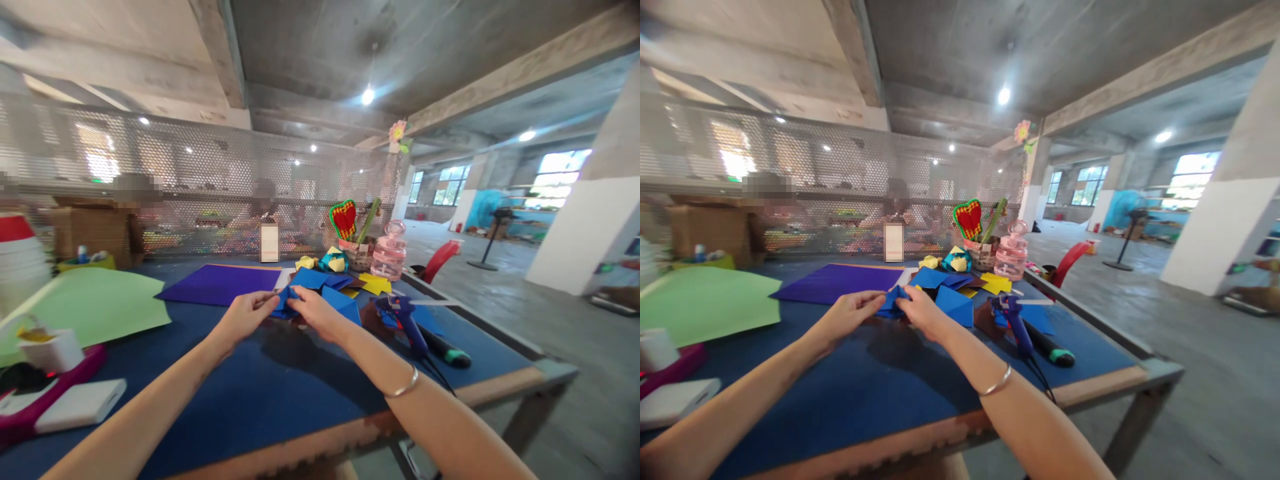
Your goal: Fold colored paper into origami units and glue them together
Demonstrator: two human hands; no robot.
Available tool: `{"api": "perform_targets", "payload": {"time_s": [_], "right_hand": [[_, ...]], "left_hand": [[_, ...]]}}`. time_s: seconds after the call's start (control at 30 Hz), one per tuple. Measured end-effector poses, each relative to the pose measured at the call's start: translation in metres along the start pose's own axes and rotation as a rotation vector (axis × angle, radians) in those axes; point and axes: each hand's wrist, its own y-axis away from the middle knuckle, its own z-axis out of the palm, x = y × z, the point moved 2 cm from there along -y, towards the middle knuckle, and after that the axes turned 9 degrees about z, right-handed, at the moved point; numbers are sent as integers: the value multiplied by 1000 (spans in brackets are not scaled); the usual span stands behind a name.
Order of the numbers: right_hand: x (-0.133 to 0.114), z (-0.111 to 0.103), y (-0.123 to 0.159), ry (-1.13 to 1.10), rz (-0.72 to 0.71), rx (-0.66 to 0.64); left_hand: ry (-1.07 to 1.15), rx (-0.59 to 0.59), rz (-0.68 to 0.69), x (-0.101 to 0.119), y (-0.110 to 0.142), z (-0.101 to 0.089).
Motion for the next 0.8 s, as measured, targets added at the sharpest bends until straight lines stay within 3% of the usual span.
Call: {"api": "perform_targets", "payload": {"time_s": [0.13,0.33,0.53,0.7,0.8], "right_hand": [[-13,-30,-12,-186,40,153],[-18,-68,-25,-410,67,344],[-12,-68,-26,-443,109,347],[-13,-66,-25,-416,80,342],[-14,-65,-25,-381,54,342]], "left_hand": [[-119,53,-10,-3,-16,-6],[-327,-77,-90,-21,-68,14],[-415,-218,-127,-32,-99,45],[-459,-262,-108,-35,-95,56],[-502,-205,-75,-31,-87,56]]}}
